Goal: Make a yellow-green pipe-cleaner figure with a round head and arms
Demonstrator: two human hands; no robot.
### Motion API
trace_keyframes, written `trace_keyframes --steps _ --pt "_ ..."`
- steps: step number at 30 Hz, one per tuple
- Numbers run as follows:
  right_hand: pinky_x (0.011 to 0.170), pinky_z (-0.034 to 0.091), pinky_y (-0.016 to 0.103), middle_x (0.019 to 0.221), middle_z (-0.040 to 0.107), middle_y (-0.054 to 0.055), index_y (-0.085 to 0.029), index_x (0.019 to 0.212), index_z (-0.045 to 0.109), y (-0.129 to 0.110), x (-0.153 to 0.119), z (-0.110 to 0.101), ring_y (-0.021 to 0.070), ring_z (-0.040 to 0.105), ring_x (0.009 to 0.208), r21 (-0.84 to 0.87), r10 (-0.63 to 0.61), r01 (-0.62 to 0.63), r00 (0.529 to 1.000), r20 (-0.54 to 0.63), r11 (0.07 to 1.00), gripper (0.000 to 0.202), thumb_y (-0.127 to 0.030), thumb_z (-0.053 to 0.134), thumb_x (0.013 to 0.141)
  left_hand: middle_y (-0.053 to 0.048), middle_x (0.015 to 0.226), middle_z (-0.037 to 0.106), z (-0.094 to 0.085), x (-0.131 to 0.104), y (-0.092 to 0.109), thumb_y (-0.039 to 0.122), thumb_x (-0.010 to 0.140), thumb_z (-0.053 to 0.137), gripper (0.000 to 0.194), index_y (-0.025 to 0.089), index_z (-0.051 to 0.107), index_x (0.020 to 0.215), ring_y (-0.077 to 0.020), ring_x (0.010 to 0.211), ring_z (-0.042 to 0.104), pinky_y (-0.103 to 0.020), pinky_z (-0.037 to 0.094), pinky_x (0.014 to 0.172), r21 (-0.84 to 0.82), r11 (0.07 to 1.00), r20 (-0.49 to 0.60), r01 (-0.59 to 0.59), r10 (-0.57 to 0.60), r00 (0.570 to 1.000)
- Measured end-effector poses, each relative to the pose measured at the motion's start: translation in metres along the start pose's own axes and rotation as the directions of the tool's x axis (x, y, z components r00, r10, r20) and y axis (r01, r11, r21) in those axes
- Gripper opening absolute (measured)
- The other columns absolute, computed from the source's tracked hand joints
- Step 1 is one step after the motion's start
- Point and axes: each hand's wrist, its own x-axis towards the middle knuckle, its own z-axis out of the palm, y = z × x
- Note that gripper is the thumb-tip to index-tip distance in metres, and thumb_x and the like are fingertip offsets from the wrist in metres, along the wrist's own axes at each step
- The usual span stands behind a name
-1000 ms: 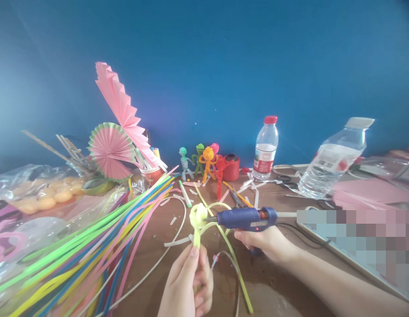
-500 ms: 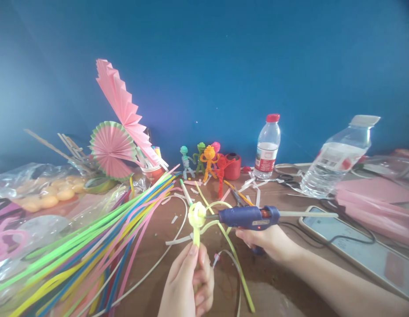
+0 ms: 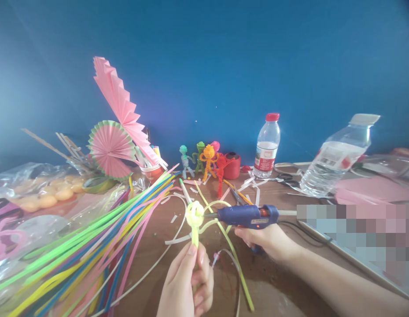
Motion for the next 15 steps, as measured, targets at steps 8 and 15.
trace_keyframes --steps 8,15 --pt "0.038 0.026 0.022 0.047 0.047 -0.003 -0.017 0.058 0.055 0.001 -0.002 -0.002 0.0079 0.036 0.042 0.029 0.005 -0.005 1.0 -0.029 1.0 0.032 -0.046 0.068 0.059 0.01 0.046 0.021 0.001 -0.001 0.001 0.045 0.077 0.054 0.033 0.018 0.041 0.062 -0.0022 0.034 0.015 -0.012 0.014 0.03 -0.004 1.0 0.018 -0.003 0.003 1.0" --pt "0.044 0.03 0.022 0.053 0.051 -0.002 -0.014 0.079 0.062 0.009 0.001 -0.005 0.0101 0.044 0.047 0.051 -0.092 0.097 0.99 -0.103 0.994 0.032 -0.045 0.058 0.074 0.01 0.046 0.021 -0.003 -0.002 0.003 0.043 0.076 0.055 0.034 0.019 0.04 0.06 -0.0026 0.035 0.014 -0.012 0.014 0.03 -0.101 0.995 0.074 0.019 -0.012 0.997"
